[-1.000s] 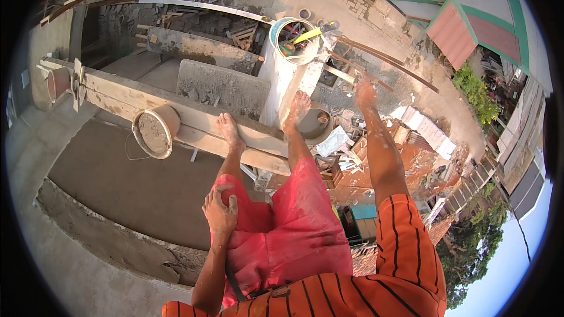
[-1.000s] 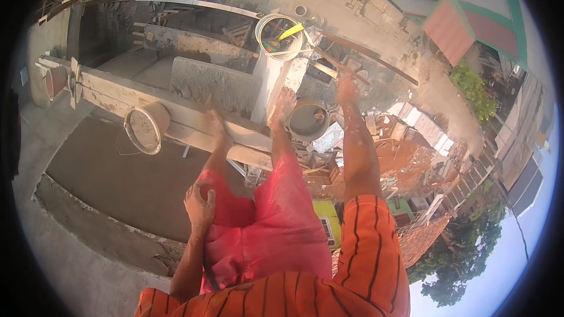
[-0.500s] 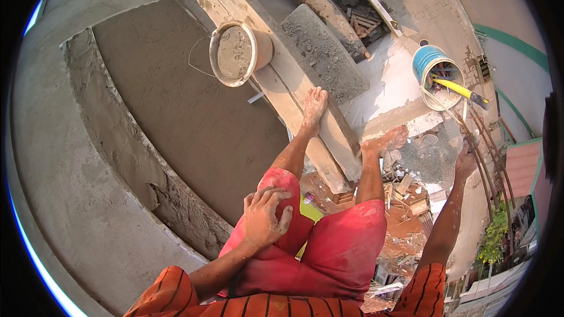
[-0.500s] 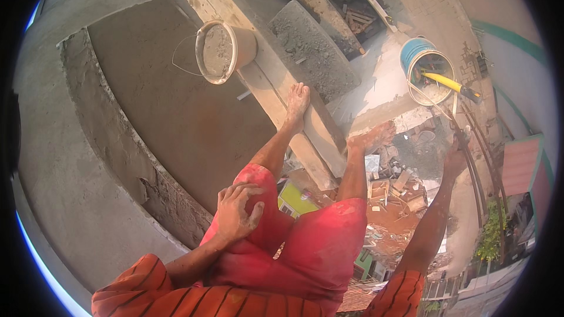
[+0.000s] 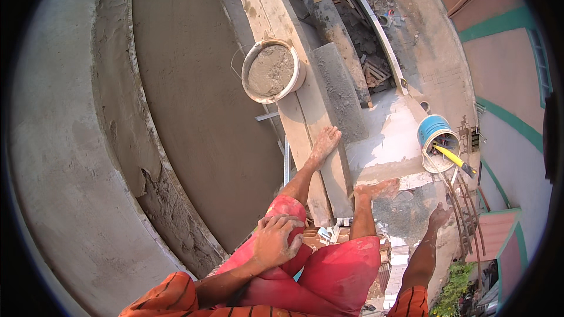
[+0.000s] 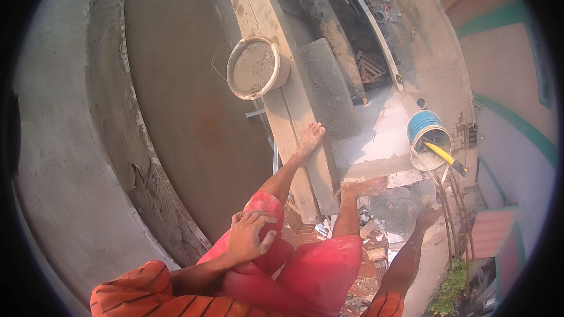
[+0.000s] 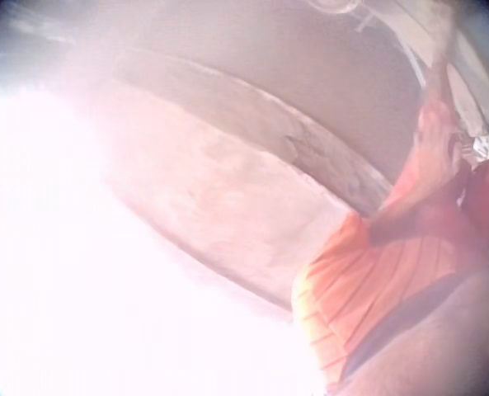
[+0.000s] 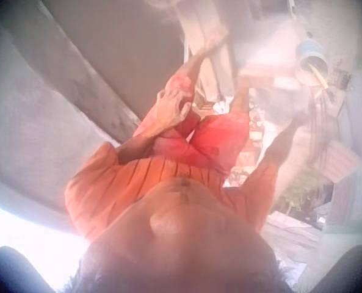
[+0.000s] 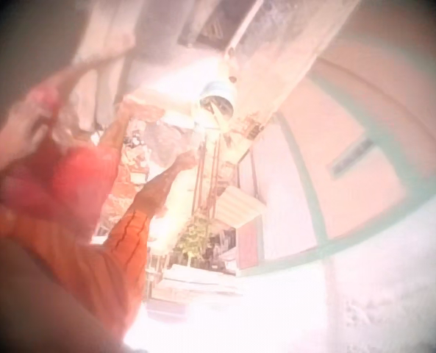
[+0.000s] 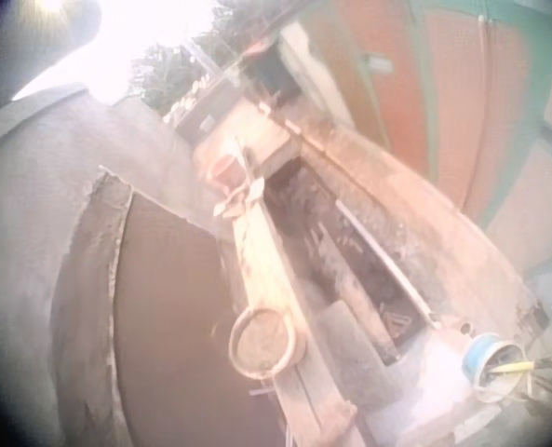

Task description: The person scoops wet cement from a bucket using a trowel and applies it to a curved wall surface. They repeatedly smooth and spread the cement along the wall's edge while standing on wooden scaffolding.

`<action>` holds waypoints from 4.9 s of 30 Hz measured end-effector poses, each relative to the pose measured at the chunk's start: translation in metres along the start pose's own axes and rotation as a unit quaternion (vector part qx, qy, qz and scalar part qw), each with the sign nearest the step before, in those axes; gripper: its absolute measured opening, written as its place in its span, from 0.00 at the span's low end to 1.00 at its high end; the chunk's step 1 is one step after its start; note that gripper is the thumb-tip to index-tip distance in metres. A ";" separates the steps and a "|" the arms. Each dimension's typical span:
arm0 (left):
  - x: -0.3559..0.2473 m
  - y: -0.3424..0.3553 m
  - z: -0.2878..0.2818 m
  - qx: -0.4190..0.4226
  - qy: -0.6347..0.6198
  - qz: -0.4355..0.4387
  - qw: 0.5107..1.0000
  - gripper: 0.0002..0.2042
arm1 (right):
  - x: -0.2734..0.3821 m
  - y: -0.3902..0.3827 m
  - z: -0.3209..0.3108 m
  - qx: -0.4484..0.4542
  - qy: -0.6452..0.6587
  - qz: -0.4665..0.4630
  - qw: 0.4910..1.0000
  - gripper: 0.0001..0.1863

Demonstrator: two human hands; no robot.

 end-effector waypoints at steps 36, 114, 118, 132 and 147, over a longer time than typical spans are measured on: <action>0.351 -0.060 -0.015 -0.126 -0.736 -0.399 0.532 0.11 | 0.939 -0.197 -0.037 0.539 0.215 -0.105 0.807 0.20; 0.387 0.554 0.047 -0.202 -0.296 -0.517 0.777 0.14 | 1.395 0.028 0.208 0.479 -0.015 -0.620 0.621 0.16; 0.392 0.554 0.063 -0.238 -0.313 -0.500 0.772 0.15 | 1.321 -0.019 0.114 0.614 0.044 -0.505 0.606 0.25; 0.409 0.546 0.077 -0.398 -0.383 -0.529 0.645 0.15 | 1.168 -0.134 0.113 0.770 0.323 -0.353 0.422 0.10; 0.326 0.312 0.297 -0.418 -0.268 -0.626 0.601 0.10 | 1.177 -0.123 0.070 0.769 0.410 -0.364 0.329 0.11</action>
Point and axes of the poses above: each hand's wrist, its own y-axis towards the middle knuckle, its own z-axis out of the palm, x = y × z, the point moved 1 cm from there along y, towards the middle knuckle, and after that the axes turned 4 degrees about -y, right-handed, at the moved point
